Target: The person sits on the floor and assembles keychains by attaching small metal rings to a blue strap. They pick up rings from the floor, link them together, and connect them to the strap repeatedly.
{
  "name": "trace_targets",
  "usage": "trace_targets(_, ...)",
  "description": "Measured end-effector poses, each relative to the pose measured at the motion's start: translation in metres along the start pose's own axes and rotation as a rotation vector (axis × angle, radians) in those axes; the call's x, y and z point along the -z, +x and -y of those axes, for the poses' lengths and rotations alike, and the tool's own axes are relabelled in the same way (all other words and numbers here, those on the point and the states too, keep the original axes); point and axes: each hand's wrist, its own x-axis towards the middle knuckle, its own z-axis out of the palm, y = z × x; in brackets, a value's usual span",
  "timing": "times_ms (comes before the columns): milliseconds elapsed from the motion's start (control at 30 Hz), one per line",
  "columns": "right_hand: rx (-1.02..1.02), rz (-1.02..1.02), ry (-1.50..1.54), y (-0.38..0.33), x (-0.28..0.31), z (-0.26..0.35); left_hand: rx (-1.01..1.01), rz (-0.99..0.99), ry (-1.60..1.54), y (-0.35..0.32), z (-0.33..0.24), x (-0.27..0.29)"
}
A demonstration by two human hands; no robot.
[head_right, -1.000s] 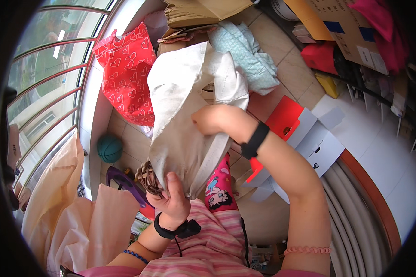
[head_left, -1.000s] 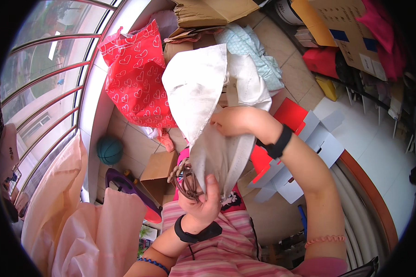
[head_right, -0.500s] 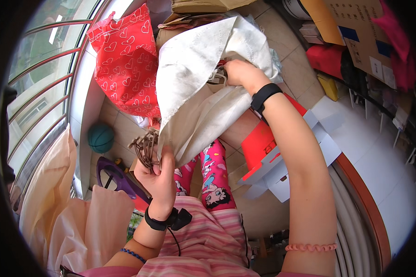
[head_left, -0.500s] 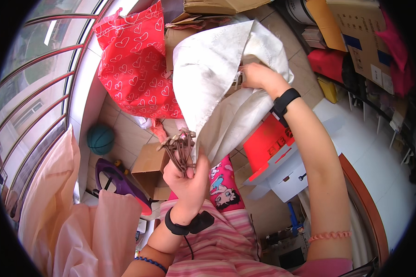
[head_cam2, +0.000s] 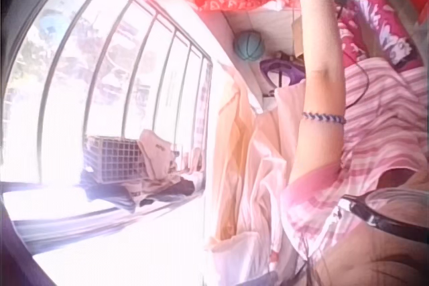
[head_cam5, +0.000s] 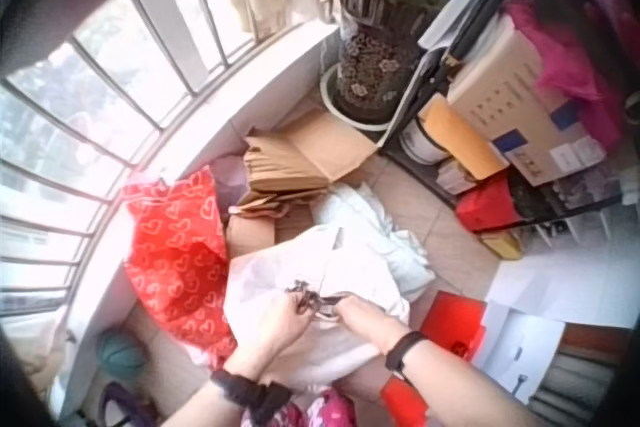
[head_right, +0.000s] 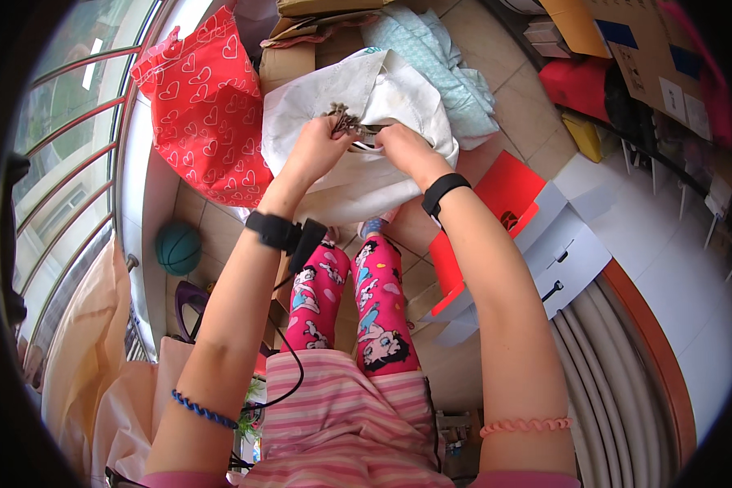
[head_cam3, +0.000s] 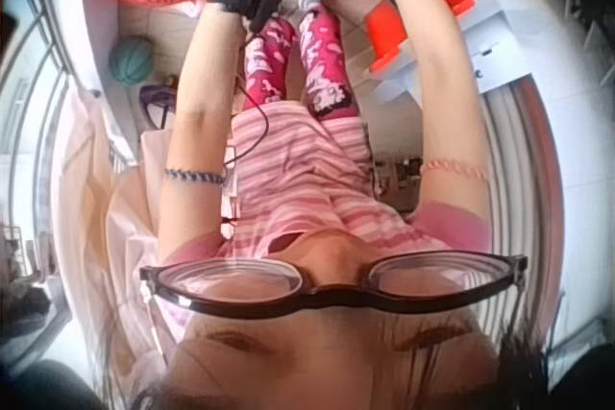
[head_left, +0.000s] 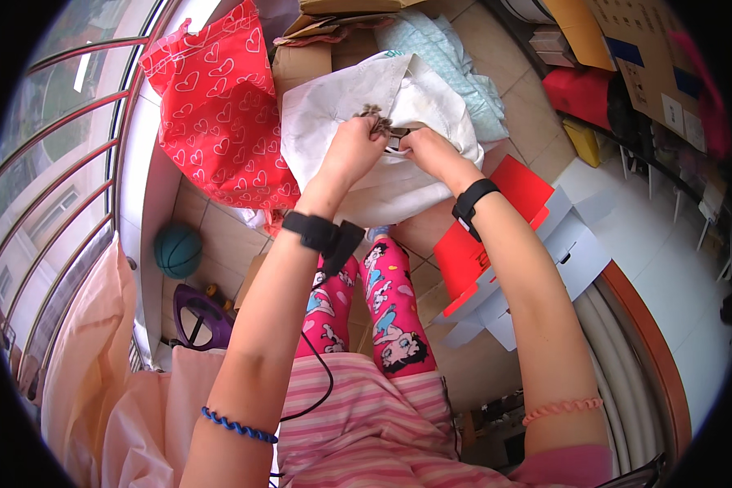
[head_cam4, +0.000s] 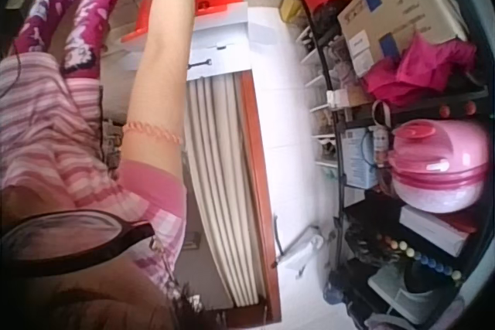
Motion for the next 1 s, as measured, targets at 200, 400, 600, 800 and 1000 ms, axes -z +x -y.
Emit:
trace_targets(200,0.175,0.203,0.034,-0.054,0.028,0.024,-0.041,-0.066,0.061,0.016,0.089,-0.032)
trace_targets(400,0.236,0.044,0.265,-0.083,0.027,0.047,-0.171,0.289,-0.212,-0.004,0.094,-0.058)
trace_targets(600,0.059,0.053,0.291,-0.104,0.013,0.062,-0.234,-0.090,0.101,-0.029,0.100,-0.073)
trace_targets(800,-0.425,-0.084,-0.006,-0.091,-0.032,0.056,-0.550,0.081,0.292,-0.001,0.110,-0.074)
trace_targets(1000,-0.483,-0.380,0.146,-0.065,-0.085,0.066,-0.613,0.220,0.299,0.003,0.110,-0.096)
